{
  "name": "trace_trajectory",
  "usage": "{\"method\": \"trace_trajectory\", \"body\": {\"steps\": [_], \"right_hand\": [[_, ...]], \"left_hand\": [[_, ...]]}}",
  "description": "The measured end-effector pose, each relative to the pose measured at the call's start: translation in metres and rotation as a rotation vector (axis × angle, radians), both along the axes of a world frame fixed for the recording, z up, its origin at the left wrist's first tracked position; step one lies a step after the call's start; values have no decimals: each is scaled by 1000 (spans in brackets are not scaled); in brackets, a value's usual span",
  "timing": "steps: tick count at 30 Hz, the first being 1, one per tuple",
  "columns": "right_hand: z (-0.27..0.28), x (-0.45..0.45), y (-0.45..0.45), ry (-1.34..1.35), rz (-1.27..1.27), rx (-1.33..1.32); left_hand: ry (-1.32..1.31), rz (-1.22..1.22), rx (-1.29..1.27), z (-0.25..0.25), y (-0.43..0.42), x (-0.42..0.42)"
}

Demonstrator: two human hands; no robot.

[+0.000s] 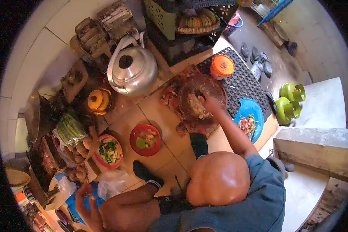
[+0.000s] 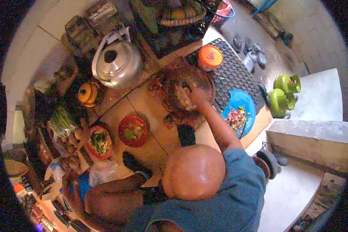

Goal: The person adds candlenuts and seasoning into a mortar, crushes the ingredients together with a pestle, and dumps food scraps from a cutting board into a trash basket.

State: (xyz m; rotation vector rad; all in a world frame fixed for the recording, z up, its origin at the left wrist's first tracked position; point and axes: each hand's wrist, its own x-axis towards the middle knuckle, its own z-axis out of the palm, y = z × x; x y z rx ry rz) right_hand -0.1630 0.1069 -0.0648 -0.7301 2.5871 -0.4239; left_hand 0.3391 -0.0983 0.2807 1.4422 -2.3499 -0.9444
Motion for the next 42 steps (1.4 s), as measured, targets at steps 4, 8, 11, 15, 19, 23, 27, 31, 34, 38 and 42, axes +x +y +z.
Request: {"method": "trace_trajectory", "body": {"steps": [4, 8, 11, 15, 19, 23, 27, 31, 34, 38, 42], "right_hand": [[12, 1, 12, 117, 4, -131], [42, 15, 1, 260, -29, -142], [-4, 9, 4, 248, 73, -58], [-8, -5, -2, 182, -29, -171], [1, 16, 3, 374, -18, -296], [-9, -1, 0, 78, 148, 54], [15, -3, -5, 235, -13, -270], [-5, 13, 6, 228, 99, -24], [-13, -10, 3, 216, 171, -166], [46, 5, -9, 201, -49, -172], [2, 12, 7, 119, 118, 10]], "left_hand": [[31, -31, -26, 0, 7, -9], [4, -55, -14, 2, 4, -9], [-28, -10, -8, 0, 4, -8], [-118, 17, -34, 4, 6, -15], [-76, -45, -8, 1, 7, -7], [-56, -95, -42, 4, 1, -8], [-15, -83, -46, 0, 2, -6], [-67, -106, -80, 7, 10, -17], [-42, -94, -58, 3, 5, -12], [-40, -86, -71, 3, 7, -14], [-49, -125, -43, 6, 6, -13]]}}
